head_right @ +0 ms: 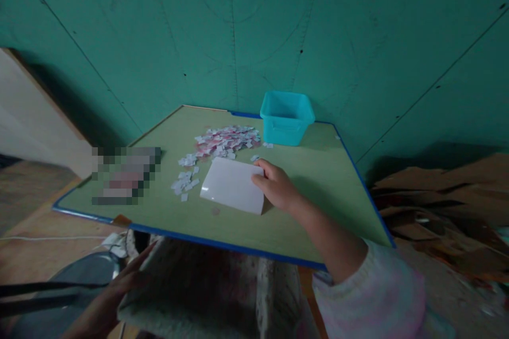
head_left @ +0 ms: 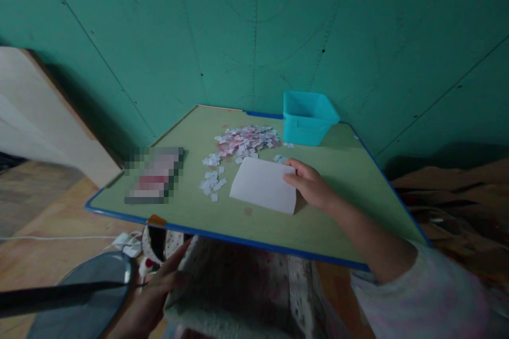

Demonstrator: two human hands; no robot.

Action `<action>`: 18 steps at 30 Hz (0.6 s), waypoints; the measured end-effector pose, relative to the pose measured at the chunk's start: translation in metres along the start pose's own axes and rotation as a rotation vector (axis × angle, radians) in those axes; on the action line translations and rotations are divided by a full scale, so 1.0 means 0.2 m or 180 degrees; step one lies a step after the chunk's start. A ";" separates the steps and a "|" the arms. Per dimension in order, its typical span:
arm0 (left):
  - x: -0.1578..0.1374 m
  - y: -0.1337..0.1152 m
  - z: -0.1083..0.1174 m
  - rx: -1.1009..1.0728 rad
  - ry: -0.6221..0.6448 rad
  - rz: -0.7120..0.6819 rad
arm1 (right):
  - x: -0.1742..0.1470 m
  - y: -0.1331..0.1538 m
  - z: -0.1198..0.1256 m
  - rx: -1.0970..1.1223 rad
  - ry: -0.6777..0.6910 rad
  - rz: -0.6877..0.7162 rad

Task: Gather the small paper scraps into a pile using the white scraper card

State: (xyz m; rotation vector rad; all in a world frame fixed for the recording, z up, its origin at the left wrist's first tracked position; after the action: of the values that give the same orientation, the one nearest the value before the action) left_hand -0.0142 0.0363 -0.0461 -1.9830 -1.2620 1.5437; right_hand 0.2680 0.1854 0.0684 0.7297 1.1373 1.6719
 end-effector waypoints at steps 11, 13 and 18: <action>0.02 0.00 -0.01 0.0104 0.0271 -0.0219 | 0.00 0.02 0.02 0.0315 -0.0210 0.0117; 0.02 0.01 0.00 0.0156 0.0228 -0.0261 | 0.01 0.00 0.01 0.0379 -0.0146 0.0052; 0.01 0.02 0.00 0.0153 0.0246 -0.0193 | 0.01 -0.01 -0.05 0.0402 0.0159 0.0036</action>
State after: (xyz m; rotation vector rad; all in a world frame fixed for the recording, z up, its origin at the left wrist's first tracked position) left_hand -0.0129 0.0359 -0.0500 -1.9370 -1.2313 1.4413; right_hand 0.2595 0.1848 0.0621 0.7783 1.2852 1.6471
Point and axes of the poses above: each hand's wrist, its own x-axis towards the middle knuckle, its own z-axis out of the back of the hand, y = z × x, the point moved 7 cm from there along x, towards the middle knuckle, and after that the axes turned 7 degrees about y, right-handed, at the moved point
